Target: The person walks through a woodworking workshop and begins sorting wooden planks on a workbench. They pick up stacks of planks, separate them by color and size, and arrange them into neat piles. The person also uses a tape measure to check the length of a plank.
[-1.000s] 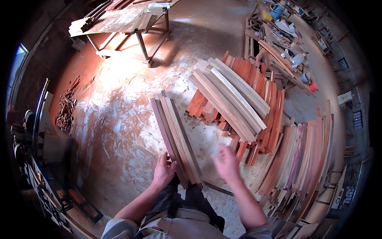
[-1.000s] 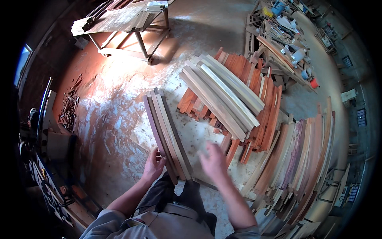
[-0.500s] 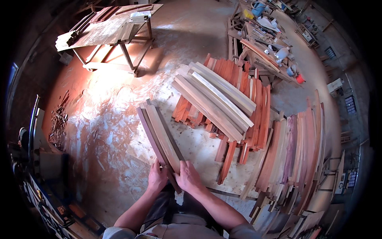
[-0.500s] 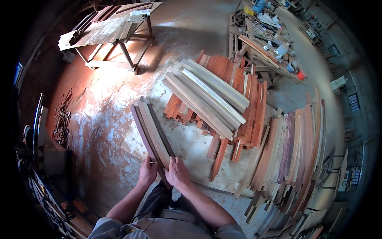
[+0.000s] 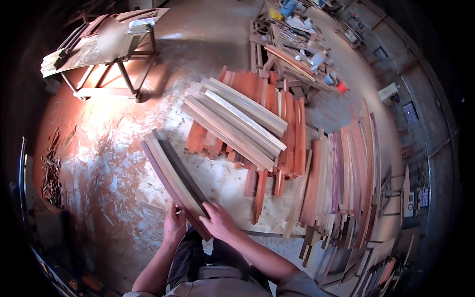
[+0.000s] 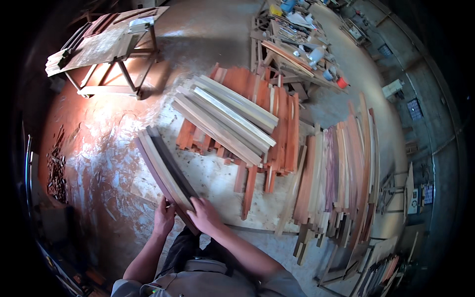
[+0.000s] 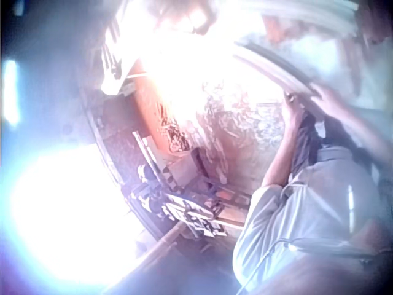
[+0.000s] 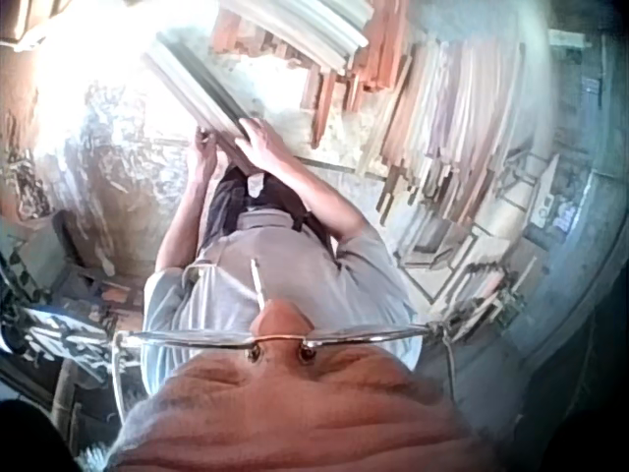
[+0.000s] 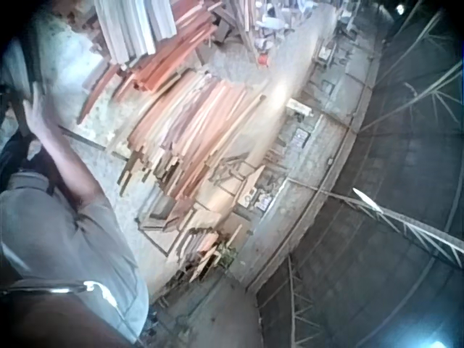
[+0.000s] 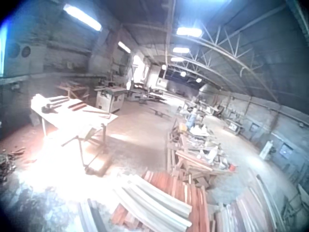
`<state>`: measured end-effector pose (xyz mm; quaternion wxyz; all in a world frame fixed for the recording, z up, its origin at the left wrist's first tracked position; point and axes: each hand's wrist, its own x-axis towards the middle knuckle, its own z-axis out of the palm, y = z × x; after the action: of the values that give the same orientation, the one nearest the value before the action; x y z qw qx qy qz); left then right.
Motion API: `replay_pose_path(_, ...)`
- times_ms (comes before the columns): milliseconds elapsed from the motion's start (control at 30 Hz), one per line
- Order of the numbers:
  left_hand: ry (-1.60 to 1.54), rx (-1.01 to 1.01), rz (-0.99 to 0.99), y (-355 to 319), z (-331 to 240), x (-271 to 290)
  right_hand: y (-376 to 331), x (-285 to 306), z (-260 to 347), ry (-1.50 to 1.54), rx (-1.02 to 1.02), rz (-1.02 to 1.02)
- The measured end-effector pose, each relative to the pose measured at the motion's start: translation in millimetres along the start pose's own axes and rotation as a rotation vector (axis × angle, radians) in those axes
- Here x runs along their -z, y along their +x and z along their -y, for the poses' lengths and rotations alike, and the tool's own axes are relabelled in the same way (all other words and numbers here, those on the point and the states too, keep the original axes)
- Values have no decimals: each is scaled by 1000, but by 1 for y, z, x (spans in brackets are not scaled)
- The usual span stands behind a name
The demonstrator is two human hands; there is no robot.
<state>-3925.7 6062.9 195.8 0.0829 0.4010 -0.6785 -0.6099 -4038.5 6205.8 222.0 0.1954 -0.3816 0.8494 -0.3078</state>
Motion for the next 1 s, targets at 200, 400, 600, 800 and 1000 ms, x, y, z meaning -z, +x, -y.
replay_pose_path(200,239,96,-147,-35,73,35,-55,16,-38,435,-127,45)
replay_pose_path(400,393,308,-276,-156,167,67,-104,54,-19,552,-262,189)
replay_pose_path(600,56,780,-22,-296,272,29,-96,50,15,701,-173,437)
replay_pose_path(800,-81,835,238,-290,171,135,-88,24,42,825,-151,515)
replay_pose_path(1000,227,398,-668,-253,189,278,-63,-34,96,892,-165,530)
